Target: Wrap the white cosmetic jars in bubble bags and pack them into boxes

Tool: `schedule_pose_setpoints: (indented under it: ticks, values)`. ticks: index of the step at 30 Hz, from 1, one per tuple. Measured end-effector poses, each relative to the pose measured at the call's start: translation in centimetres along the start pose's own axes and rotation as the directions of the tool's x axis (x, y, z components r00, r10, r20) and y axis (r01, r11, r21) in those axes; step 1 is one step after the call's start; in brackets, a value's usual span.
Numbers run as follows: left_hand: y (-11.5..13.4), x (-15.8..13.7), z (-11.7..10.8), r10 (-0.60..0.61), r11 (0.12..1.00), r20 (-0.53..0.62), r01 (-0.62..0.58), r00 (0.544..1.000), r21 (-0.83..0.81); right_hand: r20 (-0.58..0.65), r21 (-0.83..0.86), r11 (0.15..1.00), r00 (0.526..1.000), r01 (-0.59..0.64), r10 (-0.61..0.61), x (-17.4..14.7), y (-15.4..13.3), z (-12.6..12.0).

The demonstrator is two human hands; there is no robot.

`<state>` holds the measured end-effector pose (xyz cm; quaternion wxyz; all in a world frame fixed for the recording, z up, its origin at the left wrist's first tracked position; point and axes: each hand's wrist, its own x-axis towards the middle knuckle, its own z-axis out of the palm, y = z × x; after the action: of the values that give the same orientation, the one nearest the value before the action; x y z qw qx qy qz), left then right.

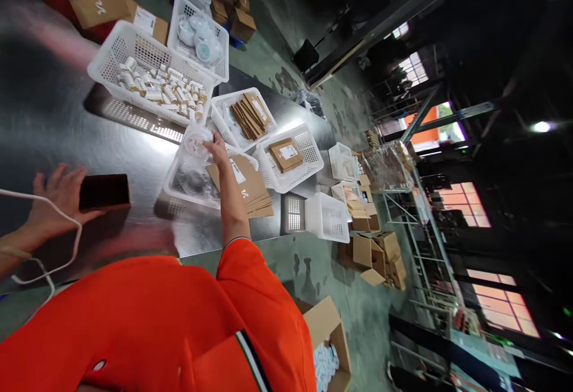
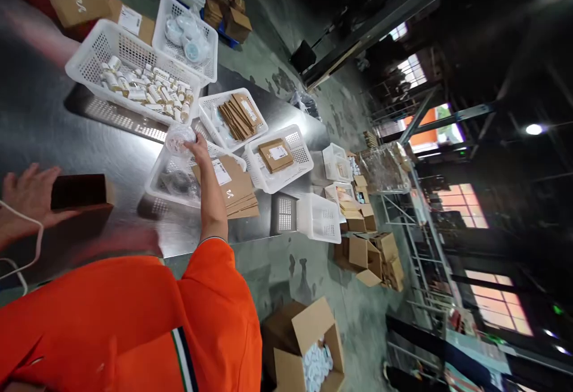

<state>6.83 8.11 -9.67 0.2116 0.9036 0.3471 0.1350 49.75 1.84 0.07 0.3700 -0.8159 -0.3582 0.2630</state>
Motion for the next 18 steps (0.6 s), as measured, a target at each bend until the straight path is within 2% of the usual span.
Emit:
schedule_pose_setpoints:
  ticks: [2, 4, 6, 8, 9, 10, 11, 13, 15, 17, 18]
  values:
    - [0.0, 1.2, 1.5, 0.028, 0.998, -0.026, -0.030, 0.999, -0.061, 0.001, 0.034, 0.994, 0.995, 0.099, -0.099, -1.7, -1.1, 1.6]
    - [0.1, 2.2, 2.8, 0.023, 0.992, -0.071, -0.031, 0.997, -0.125, 0.027, -0.024, 0.964, 0.965, 0.263, -0.263, -5.1, -2.1, 4.1]
    - [0.0, 2.6, 3.9, -0.001, 0.983, -0.115, -0.020, 0.993, -0.181, 0.195, -0.163, 0.890, 0.898, 0.426, -0.394, -9.6, -2.9, 7.0]
    - [-0.4, 2.5, 4.6, 0.002, 0.975, -0.156, -0.037, 0.988, -0.219, 0.444, -0.266, 0.785, 0.794, 0.560, -0.416, -13.6, -3.5, 9.7]
    - [-0.7, 2.5, 4.8, 0.020, 0.971, -0.173, -0.060, 0.985, -0.230, 0.529, -0.300, 0.741, 0.751, 0.601, -0.395, -15.1, -3.7, 11.0]
    - [-1.0, 2.4, 5.0, 0.045, 0.967, -0.186, -0.089, 0.982, -0.237, 0.581, -0.333, 0.708, 0.727, 0.623, -0.366, -16.2, -3.9, 12.1]
    - [-1.2, 2.3, 5.1, 0.074, 0.963, -0.195, -0.121, 0.978, -0.241, 0.602, -0.368, 0.687, 0.724, 0.626, -0.338, -16.8, -4.1, 13.1]
    - [-1.4, 2.2, 5.2, 0.137, 0.951, -0.211, -0.189, 0.968, -0.247, 0.612, -0.424, 0.660, 0.733, 0.620, -0.295, -16.8, -4.4, 14.5]
    - [-1.4, 2.2, 5.1, 0.200, 0.938, -0.210, -0.249, 0.957, -0.241, 0.648, -0.411, 0.626, 0.695, 0.663, -0.311, -15.4, -4.9, 14.6]
    - [-1.0, 2.3, 4.8, 0.240, 0.939, -0.162, -0.271, 0.957, -0.211, 0.686, -0.360, 0.604, 0.640, 0.711, -0.345, -12.4, -5.5, 13.3]
    - [-0.7, 2.4, 4.5, 0.258, 0.943, -0.117, -0.276, 0.959, -0.188, 0.674, -0.365, 0.615, 0.654, 0.699, -0.343, -10.2, -5.9, 12.3]
